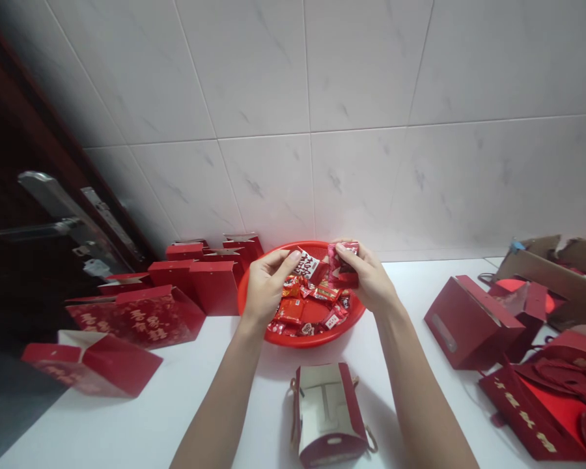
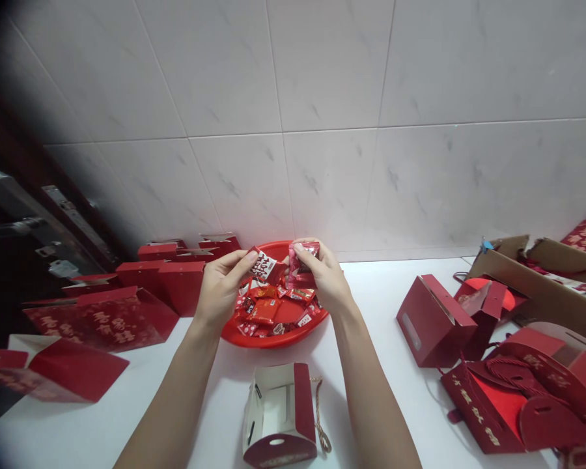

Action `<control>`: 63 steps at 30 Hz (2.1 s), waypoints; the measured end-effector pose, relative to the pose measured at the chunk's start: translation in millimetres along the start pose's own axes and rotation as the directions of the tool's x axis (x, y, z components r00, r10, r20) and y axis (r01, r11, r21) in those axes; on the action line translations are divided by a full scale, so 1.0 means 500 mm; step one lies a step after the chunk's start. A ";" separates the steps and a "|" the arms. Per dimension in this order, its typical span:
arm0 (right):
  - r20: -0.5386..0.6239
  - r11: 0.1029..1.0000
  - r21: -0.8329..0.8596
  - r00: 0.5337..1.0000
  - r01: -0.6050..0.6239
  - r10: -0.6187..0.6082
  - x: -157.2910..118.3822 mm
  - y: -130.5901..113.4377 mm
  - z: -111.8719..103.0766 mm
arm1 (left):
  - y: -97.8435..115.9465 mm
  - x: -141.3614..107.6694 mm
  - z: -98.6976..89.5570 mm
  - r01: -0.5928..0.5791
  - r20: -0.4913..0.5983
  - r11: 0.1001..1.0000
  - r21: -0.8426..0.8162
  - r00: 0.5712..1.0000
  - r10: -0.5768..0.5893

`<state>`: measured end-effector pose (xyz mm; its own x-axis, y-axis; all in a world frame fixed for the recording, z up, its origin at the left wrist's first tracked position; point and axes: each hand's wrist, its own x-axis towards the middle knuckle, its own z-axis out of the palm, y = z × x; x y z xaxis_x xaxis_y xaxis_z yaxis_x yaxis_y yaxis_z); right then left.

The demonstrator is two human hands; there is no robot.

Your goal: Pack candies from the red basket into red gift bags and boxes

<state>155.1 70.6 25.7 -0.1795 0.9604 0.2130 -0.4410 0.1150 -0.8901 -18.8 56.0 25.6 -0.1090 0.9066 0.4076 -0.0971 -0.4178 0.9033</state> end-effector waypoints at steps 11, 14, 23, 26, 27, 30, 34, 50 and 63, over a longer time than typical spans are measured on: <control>-0.026 0.992 -0.087 0.996 -0.086 0.084 -0.004 -0.005 0.003 | 0.003 -0.006 0.008 -0.040 0.181 0.972 0.232 0.983 -0.002; -0.025 0.989 -0.113 0.995 -0.097 0.095 -0.005 -0.005 0.005 | -0.002 -0.006 0.009 -0.044 0.166 0.967 0.251 0.986 0.002; 0.028 0.987 -0.115 0.993 -0.115 0.119 0.002 0.023 0.019 | -0.013 -0.005 0.022 -0.035 0.079 0.979 0.199 0.997 0.020; 0.023 0.989 -0.125 0.997 -0.073 0.077 0.004 0.030 0.023 | -0.014 -0.004 0.024 -0.032 0.015 0.980 0.197 0.999 0.030; 0.030 0.991 -0.123 0.998 -0.058 0.062 0.005 0.031 0.023 | -0.014 -0.004 0.025 -0.032 0.003 0.980 0.195 0.999 0.031; 0.063 0.992 -0.123 0.998 -0.020 0.028 0.004 0.034 0.025 | -0.013 -0.005 0.027 -0.022 -0.010 0.985 0.169 1.000 0.024; 0.072 0.987 -0.151 0.996 0.056 -0.046 0.001 0.032 0.025 | -0.012 -0.005 0.027 -0.017 0.013 0.991 0.133 1.000 0.015; -0.251 0.999 0.036 0.968 -0.022 0.031 0.043 0.067 -0.017 | -0.063 0.062 -0.091 0.007 0.297 0.775 0.632 0.922 -0.250; -0.208 0.982 0.166 0.970 -0.092 0.126 0.075 0.132 -0.042 | -0.161 0.079 -0.109 -0.515 0.426 0.130 0.847 0.514 -0.744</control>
<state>137.8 119.6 -33.5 -0.0466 0.9989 0.0101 -0.5627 -0.0180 -0.8265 -69.3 122.4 -38.4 0.4381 0.8020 -0.4061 0.8817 -0.4714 0.0202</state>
